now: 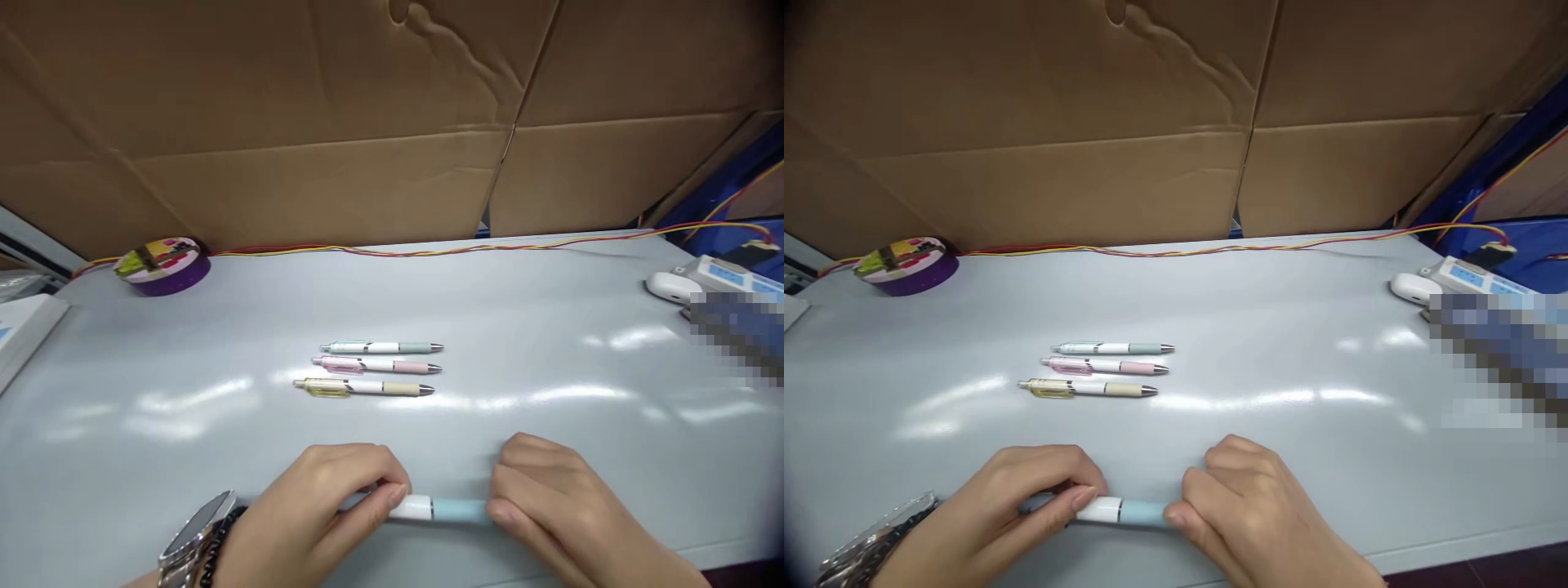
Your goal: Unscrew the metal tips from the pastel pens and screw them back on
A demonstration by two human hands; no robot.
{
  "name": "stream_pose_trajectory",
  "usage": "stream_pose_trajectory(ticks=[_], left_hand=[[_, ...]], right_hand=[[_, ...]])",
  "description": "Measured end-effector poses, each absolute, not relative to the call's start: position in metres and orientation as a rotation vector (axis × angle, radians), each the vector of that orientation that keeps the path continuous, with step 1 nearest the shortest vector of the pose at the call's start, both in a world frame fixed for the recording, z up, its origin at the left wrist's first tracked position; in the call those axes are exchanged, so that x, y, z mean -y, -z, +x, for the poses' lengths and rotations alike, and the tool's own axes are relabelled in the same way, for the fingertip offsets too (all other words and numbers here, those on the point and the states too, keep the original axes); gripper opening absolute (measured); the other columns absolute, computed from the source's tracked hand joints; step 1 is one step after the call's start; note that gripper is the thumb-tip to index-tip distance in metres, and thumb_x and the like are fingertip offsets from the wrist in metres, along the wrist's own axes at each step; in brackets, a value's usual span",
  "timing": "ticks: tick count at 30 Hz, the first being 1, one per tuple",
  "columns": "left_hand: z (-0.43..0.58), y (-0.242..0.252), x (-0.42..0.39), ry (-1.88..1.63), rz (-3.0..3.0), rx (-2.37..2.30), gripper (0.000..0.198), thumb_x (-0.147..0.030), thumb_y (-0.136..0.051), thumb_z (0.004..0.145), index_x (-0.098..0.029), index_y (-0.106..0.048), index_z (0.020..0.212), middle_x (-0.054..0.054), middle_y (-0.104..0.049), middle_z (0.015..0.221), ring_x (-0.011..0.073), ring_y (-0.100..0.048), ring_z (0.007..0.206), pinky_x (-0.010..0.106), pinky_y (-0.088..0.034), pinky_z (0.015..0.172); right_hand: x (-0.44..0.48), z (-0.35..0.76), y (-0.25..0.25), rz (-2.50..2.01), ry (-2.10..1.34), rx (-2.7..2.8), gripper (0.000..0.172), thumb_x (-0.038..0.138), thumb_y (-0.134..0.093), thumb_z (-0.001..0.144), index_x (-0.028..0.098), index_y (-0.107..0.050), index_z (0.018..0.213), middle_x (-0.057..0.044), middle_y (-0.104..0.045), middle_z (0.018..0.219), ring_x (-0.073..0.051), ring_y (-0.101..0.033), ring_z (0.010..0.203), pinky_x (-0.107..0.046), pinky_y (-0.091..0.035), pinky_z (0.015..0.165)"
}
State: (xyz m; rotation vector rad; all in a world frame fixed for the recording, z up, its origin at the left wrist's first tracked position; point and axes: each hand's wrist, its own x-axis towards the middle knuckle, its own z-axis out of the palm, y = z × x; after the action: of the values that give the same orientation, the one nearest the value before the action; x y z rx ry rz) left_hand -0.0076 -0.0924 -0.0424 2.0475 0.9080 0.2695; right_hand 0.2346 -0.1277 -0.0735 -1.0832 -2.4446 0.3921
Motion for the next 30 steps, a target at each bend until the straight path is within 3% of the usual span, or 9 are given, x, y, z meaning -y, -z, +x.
stream_pose_trajectory(ticks=[8,15,22,30], left_hand=[[-0.008,0.041,0.093,-0.302,2.006,-0.961,0.022,-0.023,-0.041,0.094,-0.021,-0.057,0.079,-0.004,-0.059,0.072,0.0104,-0.054,0.065,0.017,-0.038,0.061],[-0.008,0.042,0.093,-0.342,1.992,-0.969,0.023,-0.024,-0.042,0.094,-0.021,-0.057,0.077,-0.004,-0.059,0.07,0.01,-0.054,0.063,0.016,-0.038,0.059],[-0.009,0.042,0.092,-0.304,1.974,-0.985,0.025,-0.027,-0.042,0.094,-0.02,-0.057,0.076,-0.004,-0.058,0.068,0.0099,-0.052,0.061,0.016,-0.037,0.059],[-0.007,0.036,0.092,-0.322,1.968,-0.941,0.027,-0.025,-0.042,0.093,-0.02,-0.059,0.074,-0.003,-0.061,0.069,0.0108,-0.054,0.061,0.017,-0.039,0.061]], right_hand=[[0.127,0.233,0.067,-1.08,-0.453,2.426,0.045,0.038,-0.02,0.099,0.018,-0.043,0.066,0.001,-0.047,0.056,-0.011,-0.041,0.053,-0.024,-0.032,0.054],[0.128,0.233,0.064,-1.063,-0.501,2.423,0.042,0.044,-0.029,0.097,0.018,-0.048,0.07,0.001,-0.05,0.059,-0.012,-0.043,0.056,-0.024,-0.033,0.054],[0.13,0.231,0.062,-0.988,-0.429,2.448,0.02,0.019,-0.044,0.086,0.018,-0.052,0.068,0.001,-0.049,0.055,-0.013,-0.043,0.052,-0.025,-0.03,0.051],[0.129,0.232,0.061,-0.968,-0.488,2.464,0.038,0.028,-0.03,0.097,0.018,-0.042,0.062,0.001,-0.047,0.055,-0.012,-0.041,0.054,-0.025,-0.031,0.053]])
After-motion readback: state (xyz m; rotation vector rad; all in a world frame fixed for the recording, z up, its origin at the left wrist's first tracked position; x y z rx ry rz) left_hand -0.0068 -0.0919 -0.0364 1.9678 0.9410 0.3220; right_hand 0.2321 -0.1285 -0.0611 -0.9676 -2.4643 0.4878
